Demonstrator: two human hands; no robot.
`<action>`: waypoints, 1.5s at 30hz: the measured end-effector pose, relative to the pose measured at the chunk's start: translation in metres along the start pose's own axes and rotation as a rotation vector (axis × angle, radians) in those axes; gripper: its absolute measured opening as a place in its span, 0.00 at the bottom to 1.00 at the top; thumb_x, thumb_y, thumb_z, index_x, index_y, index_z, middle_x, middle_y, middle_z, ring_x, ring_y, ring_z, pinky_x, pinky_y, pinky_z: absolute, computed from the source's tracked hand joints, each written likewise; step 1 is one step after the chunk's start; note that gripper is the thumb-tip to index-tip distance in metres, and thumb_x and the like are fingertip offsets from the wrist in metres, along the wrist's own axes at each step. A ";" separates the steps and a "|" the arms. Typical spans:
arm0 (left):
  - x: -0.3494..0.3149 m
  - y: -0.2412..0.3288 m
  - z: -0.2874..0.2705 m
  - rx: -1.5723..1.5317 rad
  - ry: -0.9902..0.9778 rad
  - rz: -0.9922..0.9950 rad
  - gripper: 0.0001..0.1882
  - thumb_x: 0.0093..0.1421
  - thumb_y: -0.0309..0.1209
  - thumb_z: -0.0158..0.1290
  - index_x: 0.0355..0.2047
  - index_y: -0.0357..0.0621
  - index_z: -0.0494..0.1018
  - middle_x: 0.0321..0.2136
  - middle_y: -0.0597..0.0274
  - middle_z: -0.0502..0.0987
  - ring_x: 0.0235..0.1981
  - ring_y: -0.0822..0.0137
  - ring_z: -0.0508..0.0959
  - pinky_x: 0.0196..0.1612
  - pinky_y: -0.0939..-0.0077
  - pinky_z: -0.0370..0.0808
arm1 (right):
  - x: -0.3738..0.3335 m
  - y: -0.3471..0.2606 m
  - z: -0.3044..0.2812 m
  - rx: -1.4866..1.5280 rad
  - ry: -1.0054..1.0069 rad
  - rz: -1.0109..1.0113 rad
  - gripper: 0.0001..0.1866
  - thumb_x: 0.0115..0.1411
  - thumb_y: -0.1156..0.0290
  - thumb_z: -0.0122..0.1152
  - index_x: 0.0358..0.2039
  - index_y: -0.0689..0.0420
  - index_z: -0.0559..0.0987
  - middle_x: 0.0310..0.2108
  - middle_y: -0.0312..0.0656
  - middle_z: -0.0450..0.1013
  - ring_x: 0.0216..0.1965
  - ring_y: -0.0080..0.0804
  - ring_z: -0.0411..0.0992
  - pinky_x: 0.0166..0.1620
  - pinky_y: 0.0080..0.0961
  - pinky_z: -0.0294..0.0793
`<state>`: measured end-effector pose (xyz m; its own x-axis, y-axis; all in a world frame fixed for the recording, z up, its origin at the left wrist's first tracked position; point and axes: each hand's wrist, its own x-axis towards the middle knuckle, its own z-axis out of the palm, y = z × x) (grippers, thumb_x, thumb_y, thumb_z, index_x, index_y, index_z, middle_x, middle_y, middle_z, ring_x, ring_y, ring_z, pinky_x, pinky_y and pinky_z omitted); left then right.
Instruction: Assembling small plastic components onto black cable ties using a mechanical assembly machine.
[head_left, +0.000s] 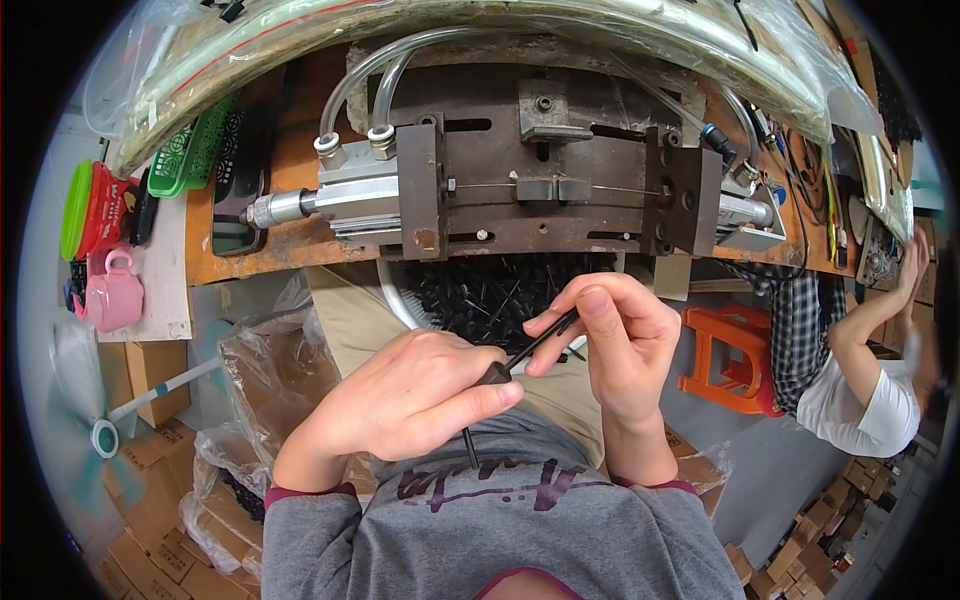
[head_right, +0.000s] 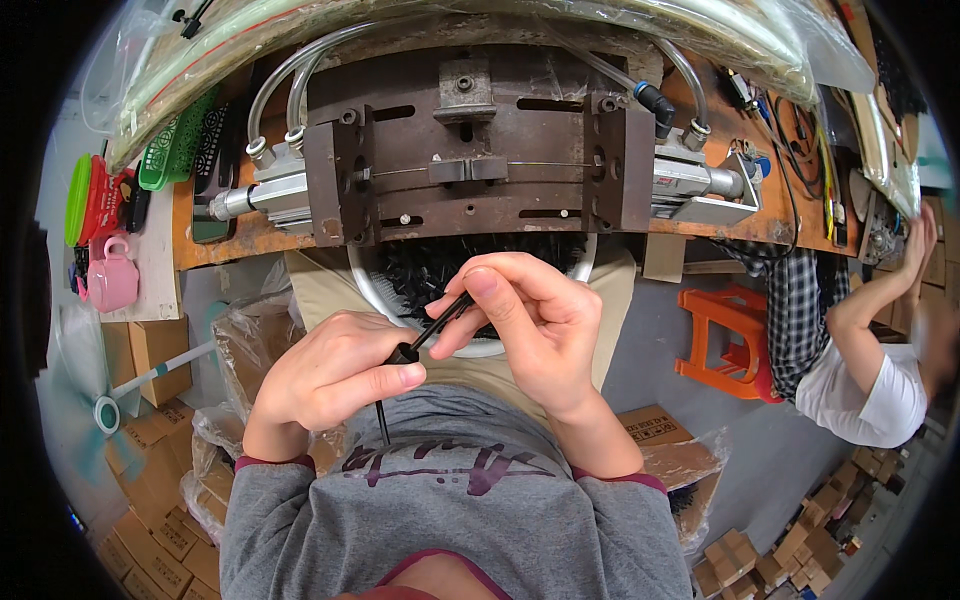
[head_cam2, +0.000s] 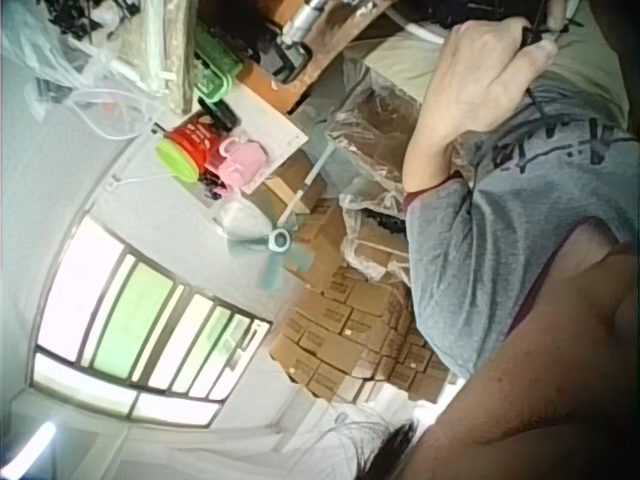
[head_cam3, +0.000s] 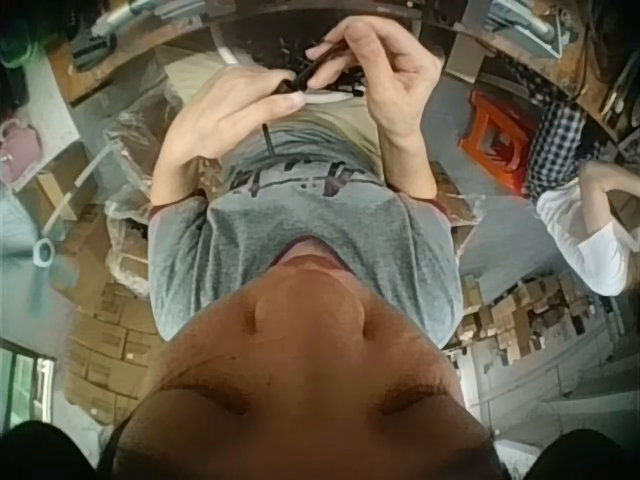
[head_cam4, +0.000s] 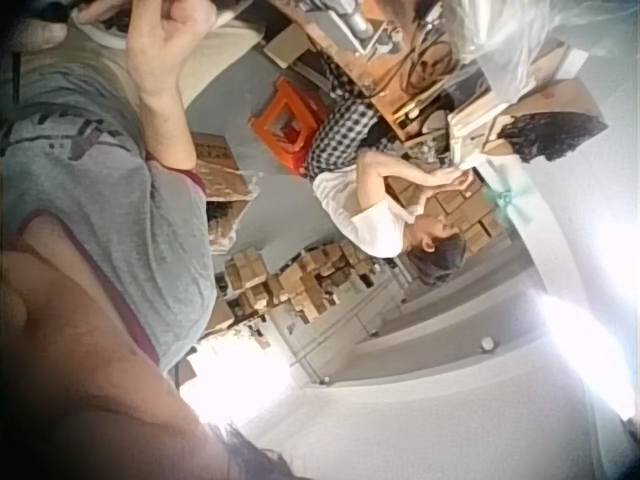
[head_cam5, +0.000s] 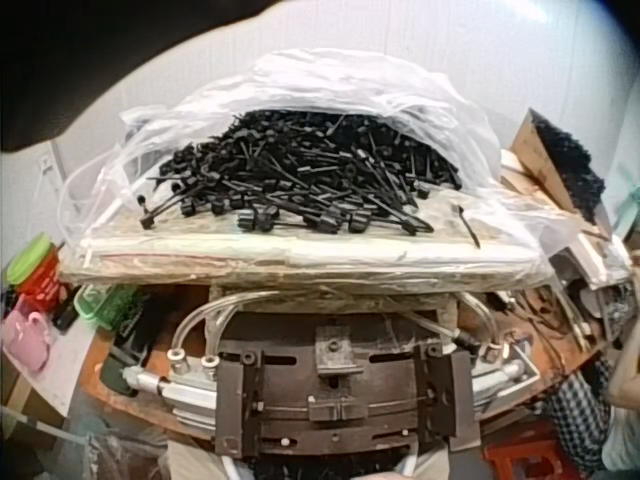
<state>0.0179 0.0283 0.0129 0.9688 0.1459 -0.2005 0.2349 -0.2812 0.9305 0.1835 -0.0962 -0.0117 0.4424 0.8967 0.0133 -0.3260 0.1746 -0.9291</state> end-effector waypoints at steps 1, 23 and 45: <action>0.000 0.000 0.000 -0.012 -0.001 -0.001 0.24 0.67 0.44 0.44 0.22 0.35 0.66 0.15 0.46 0.67 0.22 0.44 0.72 0.27 0.55 0.65 | 0.000 0.000 0.000 -0.002 -0.003 0.000 0.10 0.68 0.75 0.51 0.38 0.72 0.76 0.31 0.52 0.77 0.25 0.38 0.80 0.28 0.25 0.81; 0.005 0.003 0.015 -0.006 0.324 0.057 0.13 0.60 0.35 0.56 0.32 0.33 0.74 0.20 0.53 0.73 0.25 0.56 0.74 0.29 0.64 0.67 | 0.001 0.003 -0.004 -0.023 0.068 -0.036 0.11 0.70 0.73 0.50 0.40 0.70 0.75 0.30 0.52 0.78 0.22 0.34 0.79 0.26 0.22 0.79; 0.007 -0.001 0.027 0.075 0.553 0.407 0.17 0.44 0.22 0.67 0.38 0.41 0.84 0.42 0.55 0.81 0.32 0.67 0.80 0.28 0.79 0.73 | 0.009 -0.004 -0.010 0.046 0.137 0.052 0.15 0.70 0.69 0.50 0.49 0.68 0.75 0.30 0.53 0.78 0.20 0.31 0.77 0.25 0.20 0.77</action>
<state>0.0269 0.0038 0.0025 0.8028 0.4719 0.3644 -0.1142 -0.4781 0.8709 0.1974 -0.0930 -0.0114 0.5331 0.8415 -0.0876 -0.3880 0.1512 -0.9092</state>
